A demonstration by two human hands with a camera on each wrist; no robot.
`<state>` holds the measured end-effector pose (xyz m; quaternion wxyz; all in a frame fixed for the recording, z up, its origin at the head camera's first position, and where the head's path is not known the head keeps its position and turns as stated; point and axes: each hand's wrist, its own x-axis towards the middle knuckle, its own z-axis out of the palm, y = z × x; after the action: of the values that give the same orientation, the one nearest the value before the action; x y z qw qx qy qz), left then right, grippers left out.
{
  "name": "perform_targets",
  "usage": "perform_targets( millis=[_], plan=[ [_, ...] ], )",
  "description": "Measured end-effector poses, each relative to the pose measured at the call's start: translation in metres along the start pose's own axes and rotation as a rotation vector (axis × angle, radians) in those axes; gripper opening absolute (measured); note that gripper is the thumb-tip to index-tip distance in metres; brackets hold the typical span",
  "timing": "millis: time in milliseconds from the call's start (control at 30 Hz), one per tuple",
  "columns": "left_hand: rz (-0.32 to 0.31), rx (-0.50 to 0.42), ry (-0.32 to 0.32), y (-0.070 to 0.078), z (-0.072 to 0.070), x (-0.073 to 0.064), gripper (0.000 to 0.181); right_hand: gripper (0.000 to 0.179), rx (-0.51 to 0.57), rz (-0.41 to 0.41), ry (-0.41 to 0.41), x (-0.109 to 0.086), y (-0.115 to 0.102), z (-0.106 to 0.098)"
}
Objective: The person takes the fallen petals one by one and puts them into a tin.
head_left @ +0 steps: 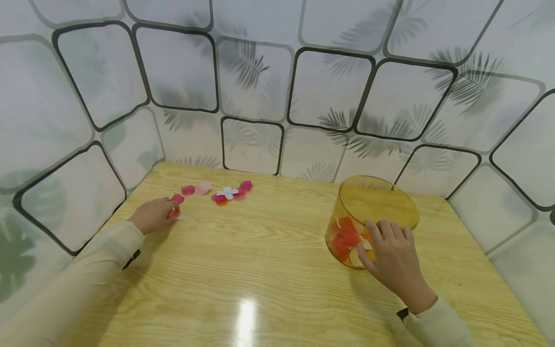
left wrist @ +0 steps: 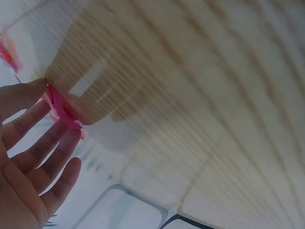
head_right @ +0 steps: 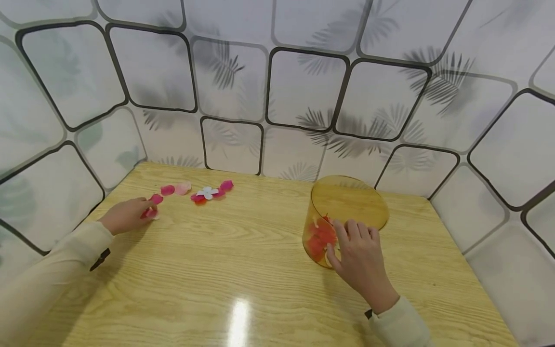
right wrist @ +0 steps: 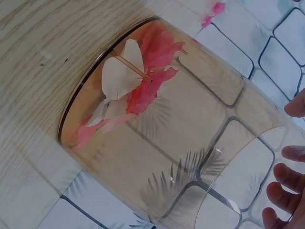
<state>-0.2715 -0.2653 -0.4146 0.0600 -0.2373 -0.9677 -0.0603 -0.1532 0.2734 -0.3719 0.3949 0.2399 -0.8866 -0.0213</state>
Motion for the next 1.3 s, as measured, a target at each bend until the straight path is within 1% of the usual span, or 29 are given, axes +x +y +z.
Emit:
perform_targets(
  millis=[167, 300, 433, 567, 633, 833, 1067, 1200, 1300],
  plan=[
    [-0.018, -0.001, 0.011, 0.005, -0.001, 0.005, 0.015, 0.049, -0.002, 0.003, -0.003, 0.0, 0.0, -0.001],
    [-0.026, 0.01, 0.005, 0.01, -0.002, 0.009, 0.01, 0.051, -0.004, 0.004, -0.005, 0.0, 0.001, -0.001],
    [-0.001, 0.004, 0.005, 0.015, -0.004, 0.013, 0.008, 0.052, -0.005, 0.003, -0.004, 0.001, 0.001, 0.0],
    [0.057, 0.01, -0.003, 0.014, -0.001, 0.016, 0.006, 0.053, -0.003, 0.002, -0.005, 0.001, 0.001, 0.0],
    [0.076, 0.01, -0.014, 0.014, 0.0, 0.016, 0.006, 0.053, -0.003, 0.002, -0.005, 0.001, 0.001, 0.0],
    [0.078, 0.01, -0.027, 0.016, 0.001, 0.016, 0.004, 0.053, -0.007, 0.004, -0.007, 0.0, 0.001, -0.001],
    [0.075, 0.032, -0.005, 0.02, -0.001, 0.016, 0.01, 0.052, -0.009, 0.003, -0.013, 0.001, 0.001, -0.001],
    [0.092, 0.045, 0.022, 0.021, -0.003, 0.015, 0.01, 0.052, -0.01, 0.003, -0.014, 0.001, 0.001, -0.002],
    [0.115, 0.074, 0.046, 0.019, -0.002, 0.016, 0.011, 0.052, -0.012, 0.002, -0.013, 0.001, 0.001, -0.001]
  ],
)
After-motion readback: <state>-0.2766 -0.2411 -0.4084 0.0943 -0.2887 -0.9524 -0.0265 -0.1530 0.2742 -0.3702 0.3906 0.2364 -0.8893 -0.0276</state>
